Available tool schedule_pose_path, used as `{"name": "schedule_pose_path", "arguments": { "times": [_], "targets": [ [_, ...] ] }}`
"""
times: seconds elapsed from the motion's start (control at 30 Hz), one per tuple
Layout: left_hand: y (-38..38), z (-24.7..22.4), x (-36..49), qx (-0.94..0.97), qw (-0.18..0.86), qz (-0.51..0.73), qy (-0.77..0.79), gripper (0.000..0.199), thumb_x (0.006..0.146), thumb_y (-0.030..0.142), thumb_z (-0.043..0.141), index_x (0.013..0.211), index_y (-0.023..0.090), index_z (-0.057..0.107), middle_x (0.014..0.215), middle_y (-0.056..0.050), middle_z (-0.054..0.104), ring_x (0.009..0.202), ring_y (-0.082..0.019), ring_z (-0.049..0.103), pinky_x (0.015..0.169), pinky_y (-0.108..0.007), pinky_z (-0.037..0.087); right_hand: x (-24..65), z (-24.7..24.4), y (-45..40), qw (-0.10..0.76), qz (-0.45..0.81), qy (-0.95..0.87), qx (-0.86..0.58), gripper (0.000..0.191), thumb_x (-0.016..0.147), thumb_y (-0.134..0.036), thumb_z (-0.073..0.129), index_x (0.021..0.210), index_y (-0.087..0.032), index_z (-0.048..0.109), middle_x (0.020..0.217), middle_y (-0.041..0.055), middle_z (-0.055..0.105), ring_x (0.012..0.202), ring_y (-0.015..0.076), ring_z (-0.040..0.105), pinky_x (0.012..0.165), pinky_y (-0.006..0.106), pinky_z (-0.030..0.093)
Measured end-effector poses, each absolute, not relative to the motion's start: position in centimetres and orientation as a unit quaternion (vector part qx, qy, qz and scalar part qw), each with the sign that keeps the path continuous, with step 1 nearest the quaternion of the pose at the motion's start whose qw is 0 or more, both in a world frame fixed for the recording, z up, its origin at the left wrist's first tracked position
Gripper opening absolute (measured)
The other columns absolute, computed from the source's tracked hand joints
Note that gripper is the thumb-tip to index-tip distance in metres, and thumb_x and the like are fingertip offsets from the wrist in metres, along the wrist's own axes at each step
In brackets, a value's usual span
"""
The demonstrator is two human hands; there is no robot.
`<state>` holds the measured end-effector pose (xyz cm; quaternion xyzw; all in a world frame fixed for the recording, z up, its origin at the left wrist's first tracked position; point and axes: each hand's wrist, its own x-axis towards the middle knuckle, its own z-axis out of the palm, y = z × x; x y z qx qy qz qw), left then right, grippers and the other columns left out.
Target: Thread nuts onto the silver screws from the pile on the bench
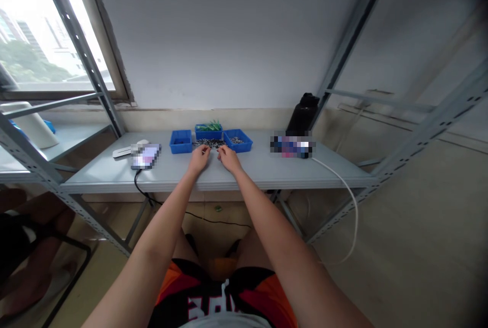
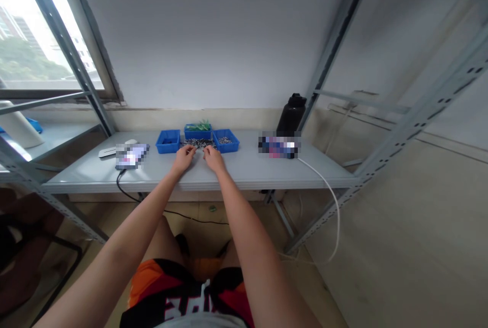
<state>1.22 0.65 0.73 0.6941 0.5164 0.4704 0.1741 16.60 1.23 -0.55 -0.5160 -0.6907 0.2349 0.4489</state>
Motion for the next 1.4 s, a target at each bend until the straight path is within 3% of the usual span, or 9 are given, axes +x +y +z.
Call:
{"name": "schedule_pose_path", "arguments": {
  "times": [0.1,0.27,0.47,0.63,0.87,1.17,1.4],
  "targets": [
    [0.6,0.7,1.2,0.693,0.173,0.477,0.512,0.019,0.087,0.026,0.050,0.084,0.016,0.066,0.084,-0.007,0.070,0.079,-0.018,0.063,0.077,-0.027,0.048,16.6,-0.6,1.2,0.453,0.229,-0.693,-0.513,0.020,0.092,-0.030,0.043,0.088,-0.021,0.060,0.073,0.0017,0.067,0.075,0.0173,0.062,0.079,0.029,0.045],
    [0.8,0.7,1.1,0.687,0.172,0.477,0.520,0.018,0.087,0.026,0.050,0.084,0.017,0.066,0.084,-0.006,0.070,0.078,-0.018,0.063,0.076,-0.027,0.048,16.7,-0.9,1.6,0.519,0.221,-0.657,-0.501,0.025,0.086,-0.022,0.043,0.108,-0.021,0.056,0.094,0.0056,0.067,0.083,0.0181,0.062,0.082,0.032,0.047],
    [0.7,0.7,1.1,0.683,0.178,0.477,0.523,0.018,0.087,0.026,0.050,0.084,0.017,0.066,0.084,-0.006,0.070,0.080,-0.018,0.063,0.076,-0.027,0.048,16.7,-0.5,1.3,0.481,0.203,-0.718,-0.460,0.029,0.072,-0.009,0.038,0.084,-0.020,0.062,0.098,0.0047,0.065,0.089,0.0173,0.060,0.089,0.032,0.045],
    [0.6,0.8,1.2,0.684,0.181,0.479,0.519,0.018,0.087,0.025,0.050,0.084,0.016,0.066,0.085,-0.007,0.070,0.079,-0.018,0.063,0.076,-0.027,0.047,16.6,0.0,0.7,0.464,0.232,-0.721,-0.458,0.028,0.073,-0.011,0.040,0.085,-0.020,0.064,0.088,0.0030,0.068,0.087,0.0177,0.061,0.088,0.031,0.045],
    [0.6,0.8,1.1,0.681,0.188,0.479,0.522,0.020,0.088,0.026,0.049,0.086,0.016,0.066,0.086,-0.007,0.070,0.079,-0.018,0.062,0.076,-0.028,0.047,16.5,-0.1,0.7,0.499,0.207,-0.712,-0.448,0.021,0.078,-0.018,0.045,0.084,-0.020,0.065,0.093,0.0044,0.071,0.085,0.0172,0.062,0.086,0.031,0.046],
    [0.9,0.6,1.1,0.678,0.183,0.467,0.538,0.022,0.088,0.025,0.049,0.095,0.015,0.067,0.083,-0.008,0.069,0.076,-0.018,0.062,0.075,-0.029,0.047,17.0,-0.3,1.4,0.583,0.185,-0.622,-0.489,0.045,0.077,-0.021,0.050,0.121,-0.017,0.056,0.122,0.0141,0.060,0.091,0.0194,0.061,0.090,0.036,0.049],
    [0.5,0.9,1.1,0.684,0.180,0.453,0.543,0.023,0.087,0.019,0.048,0.099,0.013,0.067,0.083,-0.008,0.069,0.074,-0.018,0.062,0.077,-0.030,0.048,17.3,-1.5,2.9,0.602,0.225,-0.564,-0.519,0.059,0.080,-0.027,0.051,0.138,-0.017,0.044,0.133,0.0177,0.052,0.091,0.0201,0.063,0.086,0.039,0.053]
  ]
}}
